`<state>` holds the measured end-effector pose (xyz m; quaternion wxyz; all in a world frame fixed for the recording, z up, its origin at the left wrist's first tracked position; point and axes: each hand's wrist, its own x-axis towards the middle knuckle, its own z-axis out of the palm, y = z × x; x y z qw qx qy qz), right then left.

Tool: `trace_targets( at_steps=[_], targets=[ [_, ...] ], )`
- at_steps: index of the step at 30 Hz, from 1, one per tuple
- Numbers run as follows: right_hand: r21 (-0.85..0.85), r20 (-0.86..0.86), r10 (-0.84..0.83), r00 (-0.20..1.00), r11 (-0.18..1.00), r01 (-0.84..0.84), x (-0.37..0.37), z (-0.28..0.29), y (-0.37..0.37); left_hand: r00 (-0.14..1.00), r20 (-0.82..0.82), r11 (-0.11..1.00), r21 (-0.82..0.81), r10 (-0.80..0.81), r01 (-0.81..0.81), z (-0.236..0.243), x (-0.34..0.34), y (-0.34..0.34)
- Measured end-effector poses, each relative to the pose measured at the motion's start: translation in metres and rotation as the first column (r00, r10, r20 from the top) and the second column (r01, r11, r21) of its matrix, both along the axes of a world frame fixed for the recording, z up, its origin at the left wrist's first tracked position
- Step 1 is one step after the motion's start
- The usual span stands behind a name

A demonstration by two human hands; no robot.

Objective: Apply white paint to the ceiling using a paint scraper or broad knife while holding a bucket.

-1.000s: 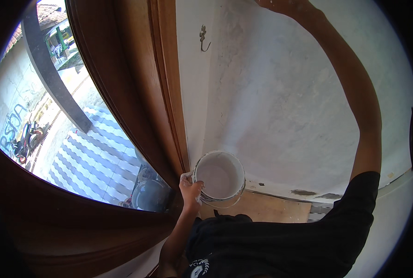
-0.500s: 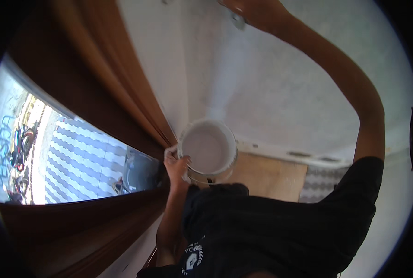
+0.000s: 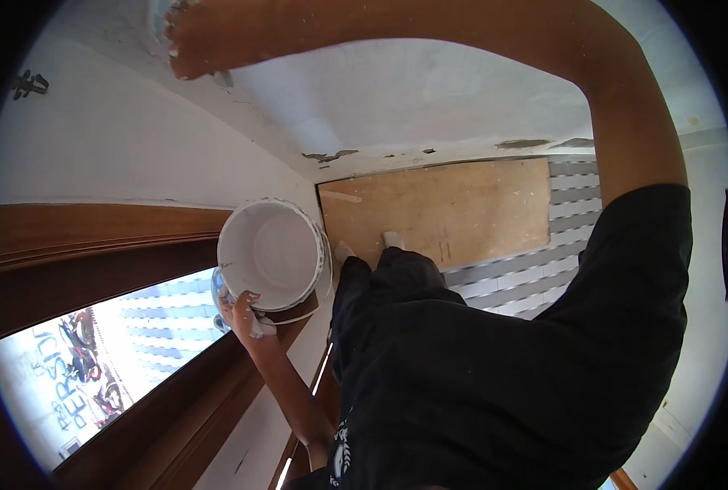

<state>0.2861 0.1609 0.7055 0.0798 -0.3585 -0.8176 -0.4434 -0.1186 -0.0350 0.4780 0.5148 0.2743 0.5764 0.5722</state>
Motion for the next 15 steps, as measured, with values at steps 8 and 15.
trace_targets(
  at_steps=[8,15],
  targets=[
    [0.006,-0.072,0.041,0.997,0.999,-0.041,-0.012,0.013,0.019,0.993,0.015,0.993,0.019,0.115,-0.115,0.003,0.016,-0.016],
    [0.084,-0.165,0.104,0.981,0.992,-0.091,-0.045,0.059,0.032,0.995,-0.03,0.996,-0.02,0.091,-0.092,0.003,0.026,-0.021]
  ],
)
